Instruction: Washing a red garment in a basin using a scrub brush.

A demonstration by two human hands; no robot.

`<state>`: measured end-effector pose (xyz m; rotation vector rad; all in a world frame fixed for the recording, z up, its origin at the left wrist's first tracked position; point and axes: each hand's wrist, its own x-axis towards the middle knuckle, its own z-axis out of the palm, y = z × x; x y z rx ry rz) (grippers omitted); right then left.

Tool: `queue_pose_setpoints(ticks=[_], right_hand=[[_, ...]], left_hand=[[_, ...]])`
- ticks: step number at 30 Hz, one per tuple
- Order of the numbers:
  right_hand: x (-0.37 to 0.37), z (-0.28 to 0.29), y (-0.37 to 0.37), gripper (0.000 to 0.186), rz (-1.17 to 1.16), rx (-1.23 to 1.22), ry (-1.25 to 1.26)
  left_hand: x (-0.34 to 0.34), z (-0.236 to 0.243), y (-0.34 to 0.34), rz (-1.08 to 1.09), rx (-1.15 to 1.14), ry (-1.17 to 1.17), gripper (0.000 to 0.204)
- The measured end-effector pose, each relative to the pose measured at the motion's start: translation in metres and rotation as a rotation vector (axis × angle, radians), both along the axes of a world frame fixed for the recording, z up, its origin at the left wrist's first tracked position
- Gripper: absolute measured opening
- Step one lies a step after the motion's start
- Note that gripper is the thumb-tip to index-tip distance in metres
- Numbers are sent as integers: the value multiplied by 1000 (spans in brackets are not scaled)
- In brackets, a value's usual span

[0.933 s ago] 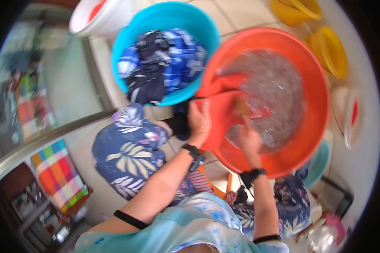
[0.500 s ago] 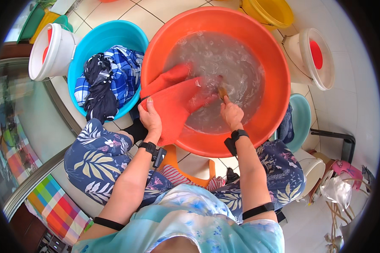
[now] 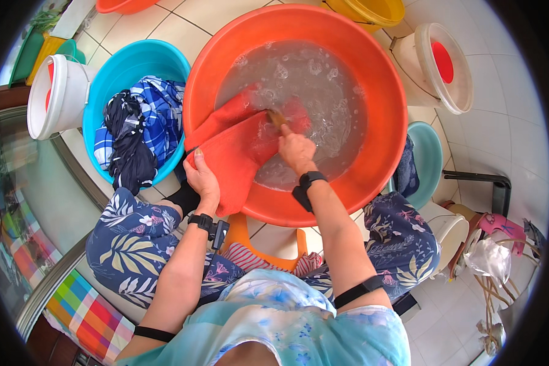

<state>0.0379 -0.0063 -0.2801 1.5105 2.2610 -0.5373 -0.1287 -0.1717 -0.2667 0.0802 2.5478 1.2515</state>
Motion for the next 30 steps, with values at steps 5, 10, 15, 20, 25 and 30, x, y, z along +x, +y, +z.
queue_pose_setpoints(ticks=[5, 10, 15, 20, 25, 30], right_hand=[[43, 2, 18, 41, -110, 85, 8], [45, 46, -41, 40, 111, 68, 148], [63, 32, -73, 42, 376, -44, 178], [83, 6, -27, 43, 357, 59, 125], [103, 2, 3, 40, 212, 125, -80], [93, 16, 19, 39, -65, 101, -73]], left_hand=[[2, 6, 5, -21, 19, 13, 46], [0, -2, -2, -27, 32, 20, 45], [1, 4, 2, -26, -4, 2, 46], [-3, -3, -1, -18, 15, 33, 47], [0, 1, 0, -27, 42, 20, 47], [1, 6, 4, -18, 7, 6, 46]])
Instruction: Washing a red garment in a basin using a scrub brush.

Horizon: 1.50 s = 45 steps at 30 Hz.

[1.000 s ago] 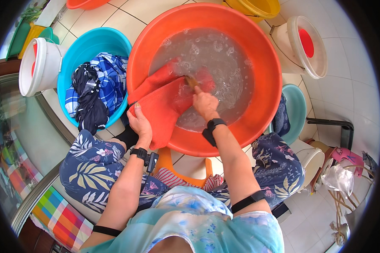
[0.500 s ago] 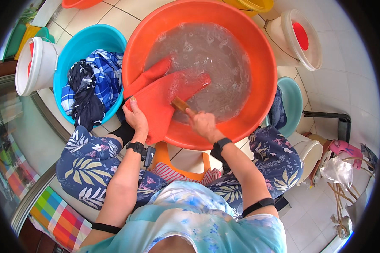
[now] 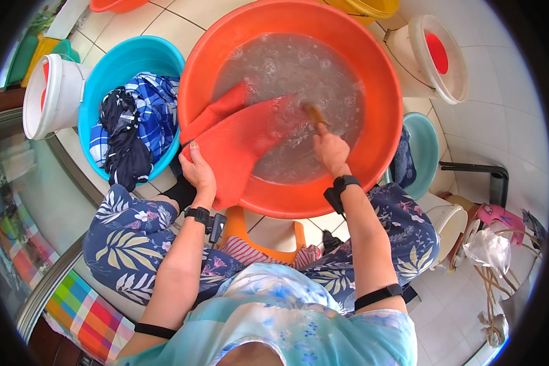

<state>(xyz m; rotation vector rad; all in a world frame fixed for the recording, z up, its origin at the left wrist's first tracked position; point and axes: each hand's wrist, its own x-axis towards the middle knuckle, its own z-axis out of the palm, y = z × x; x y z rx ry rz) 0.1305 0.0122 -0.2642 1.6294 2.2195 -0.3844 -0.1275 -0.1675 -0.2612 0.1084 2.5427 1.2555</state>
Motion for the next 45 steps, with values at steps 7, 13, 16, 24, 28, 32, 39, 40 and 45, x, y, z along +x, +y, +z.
queue_pose_setpoints(ticks=[7, 13, 16, 24, 28, 32, 39, 40, 45], right_hand=[[-112, 6, -49, 41, 233, -155, 327], [-72, -10, 3, 41, 106, -86, 58], [-37, -9, 18, 42, 31, -75, 18], [-40, 35, -69, 42, 411, -117, 96], [-34, 11, -67, 43, 579, -172, 166], [-10, 12, -42, 41, 516, -142, 91], [4, 4, -3, 37, 143, -78, -34], [1, 7, 1, 37, 146, -70, -34], [-50, 23, -31, 38, 153, -66, 258]], left_hand=[[-1, -4, -3, 1, 16, 16, 47], [-2, -8, -6, 8, -8, 25, 46], [-1, -7, -4, -7, 36, -2, 46], [-2, -4, -2, 0, 8, 12, 46], [-1, -2, -2, -15, -33, 12, 47], [-2, 0, -2, -2, -13, 14, 48], [1, 2, -1, -4, 17, 17, 47], [1, 2, 1, 0, 15, 24, 47], [1, -4, -4, 10, 11, 4, 47]])
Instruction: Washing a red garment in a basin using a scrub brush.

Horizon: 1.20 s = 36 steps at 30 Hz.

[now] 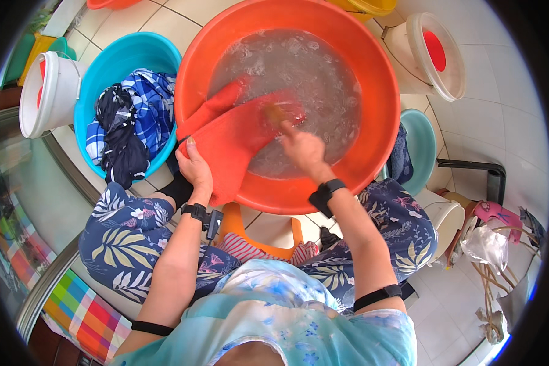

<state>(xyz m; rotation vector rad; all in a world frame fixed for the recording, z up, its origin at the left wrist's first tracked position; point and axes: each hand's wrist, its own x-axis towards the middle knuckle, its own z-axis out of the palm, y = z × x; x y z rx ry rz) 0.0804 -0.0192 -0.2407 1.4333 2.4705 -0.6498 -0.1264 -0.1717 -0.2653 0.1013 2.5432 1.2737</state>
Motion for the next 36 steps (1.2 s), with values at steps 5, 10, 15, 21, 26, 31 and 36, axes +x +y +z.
queue_pose_setpoints(ticks=[5, 10, 15, 21, 26, 31, 36], right_hand=[[-68, -4, -39, 43, 36, -175, 88], [-57, -25, -7, 41, -12, -117, -127], [-18, -31, 24, 40, -162, -49, -175], [-10, 4, -8, 39, -233, -121, 91], [-51, 9, -65, 41, -11, -250, 64], [-37, -36, -25, 41, 67, -55, -153], [0, -46, 26, 39, -183, 10, -222]], left_hand=[[0, -3, 2, -22, -4, 50, 46], [-3, 0, 0, -2, 8, 0, 46], [-2, 4, 3, -5, 15, -14, 46], [-1, 2, 2, -1, 12, -2, 45], [-3, 1, 2, -12, -42, 0, 46], [-4, -2, 0, -10, -7, 5, 47], [-3, -8, -3, -21, 24, 34, 46]])
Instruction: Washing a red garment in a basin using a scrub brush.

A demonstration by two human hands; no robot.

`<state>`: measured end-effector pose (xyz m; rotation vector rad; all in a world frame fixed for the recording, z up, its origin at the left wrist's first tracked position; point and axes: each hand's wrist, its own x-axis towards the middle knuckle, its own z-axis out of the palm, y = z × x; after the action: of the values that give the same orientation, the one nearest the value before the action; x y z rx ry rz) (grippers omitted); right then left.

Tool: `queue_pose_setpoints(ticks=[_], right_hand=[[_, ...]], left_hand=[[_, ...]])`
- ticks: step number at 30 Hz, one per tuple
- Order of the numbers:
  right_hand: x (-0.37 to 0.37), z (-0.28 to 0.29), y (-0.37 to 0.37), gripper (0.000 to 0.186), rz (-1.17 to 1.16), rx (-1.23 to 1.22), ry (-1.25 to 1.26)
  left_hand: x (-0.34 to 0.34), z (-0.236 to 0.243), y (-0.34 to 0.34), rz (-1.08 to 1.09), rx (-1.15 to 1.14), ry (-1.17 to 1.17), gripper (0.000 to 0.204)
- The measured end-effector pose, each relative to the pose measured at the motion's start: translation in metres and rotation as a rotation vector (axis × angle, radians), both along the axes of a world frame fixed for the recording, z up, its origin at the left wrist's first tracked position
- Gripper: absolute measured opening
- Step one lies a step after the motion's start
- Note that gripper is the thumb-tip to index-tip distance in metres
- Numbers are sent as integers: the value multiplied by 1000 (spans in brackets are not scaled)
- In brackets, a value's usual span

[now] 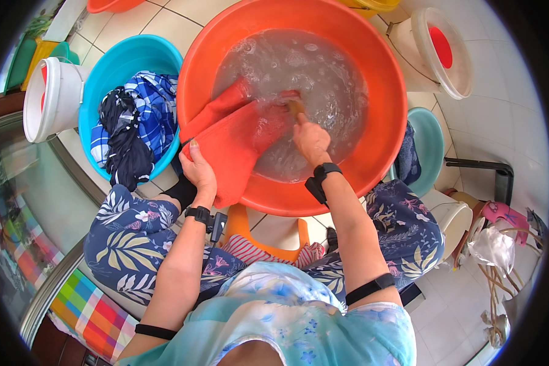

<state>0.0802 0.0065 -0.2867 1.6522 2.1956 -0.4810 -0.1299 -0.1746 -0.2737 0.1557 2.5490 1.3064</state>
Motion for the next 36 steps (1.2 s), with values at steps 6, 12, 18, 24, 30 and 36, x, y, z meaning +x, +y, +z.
queue_pose_setpoints(ticks=[6, 12, 18, 24, 30, 36], right_hand=[[54, 1, -10, 38, -556, -127, 531], [2, 73, -71, 54, -1012, -835, 884], [-60, 117, -125, 48, -752, -960, 843], [-121, 25, -100, 49, -574, -711, 713], [-135, 36, -86, 48, -604, -574, 680], [-97, 102, -126, 41, -788, -918, 677]], left_hand=[[2, 6, 5, -12, 17, -1, 46], [1, 11, 5, 3, -58, -29, 48], [-1, 9, 2, 26, -101, -26, 51], [2, 14, 12, 2, -94, -75, 53], [1, 10, 9, 30, -91, -34, 51], [-2, 14, 4, 47, -58, -117, 52]])
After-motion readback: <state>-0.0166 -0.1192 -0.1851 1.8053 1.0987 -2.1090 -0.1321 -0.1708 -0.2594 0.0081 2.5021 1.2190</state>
